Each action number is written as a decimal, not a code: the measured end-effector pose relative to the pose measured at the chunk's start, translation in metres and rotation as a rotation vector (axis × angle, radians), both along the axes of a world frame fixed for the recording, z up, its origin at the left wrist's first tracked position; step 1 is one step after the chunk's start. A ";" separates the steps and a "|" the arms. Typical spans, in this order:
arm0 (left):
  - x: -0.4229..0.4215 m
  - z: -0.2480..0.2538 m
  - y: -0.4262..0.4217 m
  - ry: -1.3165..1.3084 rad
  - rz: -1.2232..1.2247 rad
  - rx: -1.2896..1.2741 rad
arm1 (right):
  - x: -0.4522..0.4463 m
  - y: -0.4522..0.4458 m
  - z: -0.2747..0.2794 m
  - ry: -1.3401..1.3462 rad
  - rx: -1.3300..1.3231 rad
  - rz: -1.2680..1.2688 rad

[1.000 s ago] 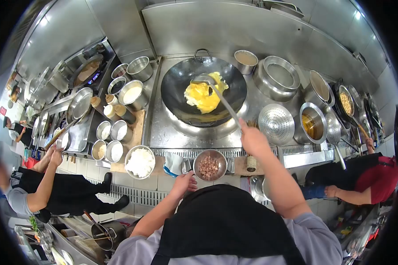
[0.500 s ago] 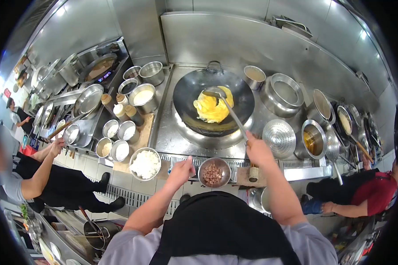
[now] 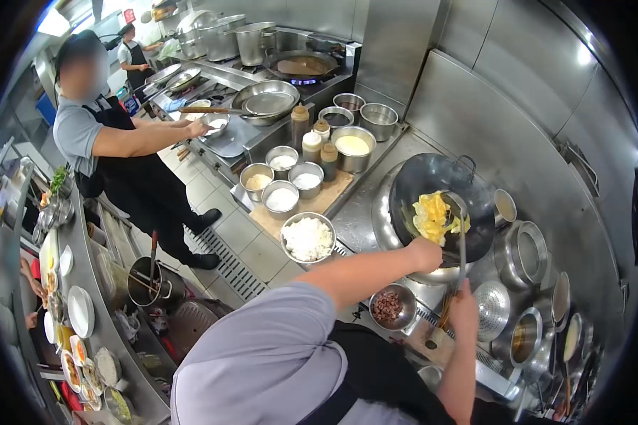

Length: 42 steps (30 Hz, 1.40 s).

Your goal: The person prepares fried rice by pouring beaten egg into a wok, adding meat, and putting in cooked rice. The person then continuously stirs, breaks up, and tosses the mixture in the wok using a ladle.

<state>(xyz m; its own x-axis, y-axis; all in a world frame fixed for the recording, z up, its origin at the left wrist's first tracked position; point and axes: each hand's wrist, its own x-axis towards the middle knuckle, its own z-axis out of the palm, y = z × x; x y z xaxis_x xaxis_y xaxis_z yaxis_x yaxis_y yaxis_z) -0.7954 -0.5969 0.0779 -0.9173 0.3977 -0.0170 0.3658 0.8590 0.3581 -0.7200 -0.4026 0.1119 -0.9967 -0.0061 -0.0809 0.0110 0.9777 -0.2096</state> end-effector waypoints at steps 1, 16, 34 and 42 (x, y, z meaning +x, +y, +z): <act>-0.002 -0.011 0.004 -0.036 0.024 0.040 | 0.003 -0.001 0.000 0.001 0.001 0.001; 0.007 -0.014 0.014 0.083 0.022 0.041 | 0.064 0.066 0.095 -0.201 -0.247 0.071; 0.003 -0.015 0.015 0.123 -0.006 0.041 | 0.023 0.056 0.091 -0.159 0.018 0.140; 0.002 -0.021 0.013 0.200 -0.014 0.087 | 0.013 0.032 0.016 -0.139 -0.164 0.130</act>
<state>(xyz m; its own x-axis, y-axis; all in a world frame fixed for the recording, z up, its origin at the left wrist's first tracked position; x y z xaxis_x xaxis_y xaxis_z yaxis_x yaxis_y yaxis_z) -0.7935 -0.5844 0.0567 -0.8934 0.4023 0.1999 0.4486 0.8227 0.3492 -0.7067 -0.3709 0.1278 -0.9660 -0.1583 -0.2042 -0.0733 0.9257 -0.3710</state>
